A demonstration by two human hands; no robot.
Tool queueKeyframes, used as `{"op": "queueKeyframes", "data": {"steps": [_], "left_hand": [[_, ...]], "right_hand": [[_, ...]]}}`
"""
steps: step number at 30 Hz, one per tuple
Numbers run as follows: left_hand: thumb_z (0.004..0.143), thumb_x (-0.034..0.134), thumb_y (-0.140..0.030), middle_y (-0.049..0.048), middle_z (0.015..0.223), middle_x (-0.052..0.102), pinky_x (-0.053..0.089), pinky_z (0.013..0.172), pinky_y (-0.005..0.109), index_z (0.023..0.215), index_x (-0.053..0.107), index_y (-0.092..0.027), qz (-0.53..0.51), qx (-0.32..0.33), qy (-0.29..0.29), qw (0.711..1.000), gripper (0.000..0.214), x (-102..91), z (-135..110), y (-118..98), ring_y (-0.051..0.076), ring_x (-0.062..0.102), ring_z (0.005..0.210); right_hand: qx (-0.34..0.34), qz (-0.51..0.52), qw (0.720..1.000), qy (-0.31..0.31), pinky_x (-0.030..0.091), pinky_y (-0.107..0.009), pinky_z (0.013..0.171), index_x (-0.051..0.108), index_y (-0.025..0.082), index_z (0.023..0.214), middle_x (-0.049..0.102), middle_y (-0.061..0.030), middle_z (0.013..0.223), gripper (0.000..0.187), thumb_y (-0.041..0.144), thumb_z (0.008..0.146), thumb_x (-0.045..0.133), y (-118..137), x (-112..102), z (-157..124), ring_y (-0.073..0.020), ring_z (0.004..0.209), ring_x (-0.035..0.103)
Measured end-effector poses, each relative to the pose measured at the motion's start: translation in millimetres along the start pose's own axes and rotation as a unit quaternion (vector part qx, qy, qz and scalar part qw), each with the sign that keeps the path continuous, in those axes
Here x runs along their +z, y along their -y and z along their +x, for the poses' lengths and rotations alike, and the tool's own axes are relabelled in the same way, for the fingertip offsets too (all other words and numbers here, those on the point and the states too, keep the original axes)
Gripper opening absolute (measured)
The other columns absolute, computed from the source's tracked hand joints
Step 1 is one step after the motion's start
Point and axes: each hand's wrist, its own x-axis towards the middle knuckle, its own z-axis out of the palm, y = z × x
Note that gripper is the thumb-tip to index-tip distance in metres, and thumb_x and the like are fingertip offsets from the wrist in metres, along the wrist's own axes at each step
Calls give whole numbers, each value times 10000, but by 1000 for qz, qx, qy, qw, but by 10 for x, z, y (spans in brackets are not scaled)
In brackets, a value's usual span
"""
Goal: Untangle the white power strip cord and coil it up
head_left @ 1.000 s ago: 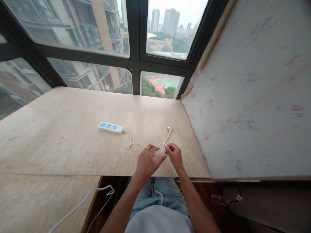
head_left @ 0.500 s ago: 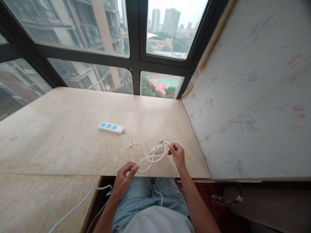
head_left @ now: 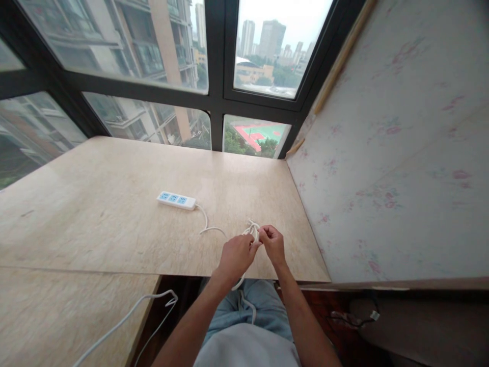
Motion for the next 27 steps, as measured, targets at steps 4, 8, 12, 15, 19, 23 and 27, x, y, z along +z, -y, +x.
{"op": "queueKeyframes", "data": {"steps": [4,8,12,15,19,23,27], "left_hand": [[919,480,-326,49,748,696,405,627,278,811,698,-195,-169,89,-36,981,276,-72,-177,258,175,615,677],[874,570,-379,26,656,624,410,596,251,789,709,-186,-348,86,-108,927,253,-224,-464,654,144,559,626],[792,666,-489,6,600,542,418,592,245,735,680,-160,-558,1,-273,784,334,-225,-558,877,121,495,601],[722,751,-455,-18,600,514,424,599,232,705,665,-166,-680,-5,-301,669,302,-215,-488,868,93,460,591],[682,803,-383,-24,650,549,418,578,213,728,677,-187,-737,14,-309,601,238,-267,-321,784,71,441,584],[704,792,-354,-29,630,543,408,555,218,721,669,-189,-738,49,-307,599,206,-388,-192,747,70,421,555],[720,784,-324,-47,595,490,407,549,220,781,679,-189,-751,68,-310,579,181,-553,-153,721,64,387,520]], "right_hand": [[22,6,999,-43,420,-203,444,596,163,681,557,33,531,238,389,757,604,-49,-69,77,-99,459,506],[54,-1,994,-91,367,-185,371,569,168,626,514,49,461,230,372,724,611,-110,-153,188,-87,381,465],[66,-2,992,-108,380,-190,356,580,164,623,547,31,472,224,369,706,616,-160,-174,254,-96,370,487],[72,5,991,-110,388,-190,359,586,162,630,574,20,500,218,365,705,616,-168,-160,250,-98,377,505],[78,19,993,-88,396,-190,373,591,162,632,556,37,471,224,369,705,636,-141,-162,181,-97,380,508],[82,39,993,-82,407,-193,378,612,154,653,567,40,465,251,394,685,679,-128,-207,121,-98,379,521],[118,126,977,-125,456,-207,388,619,152,665,600,28,496,302,435,653,726,-154,-268,166,-107,393,554]]}}
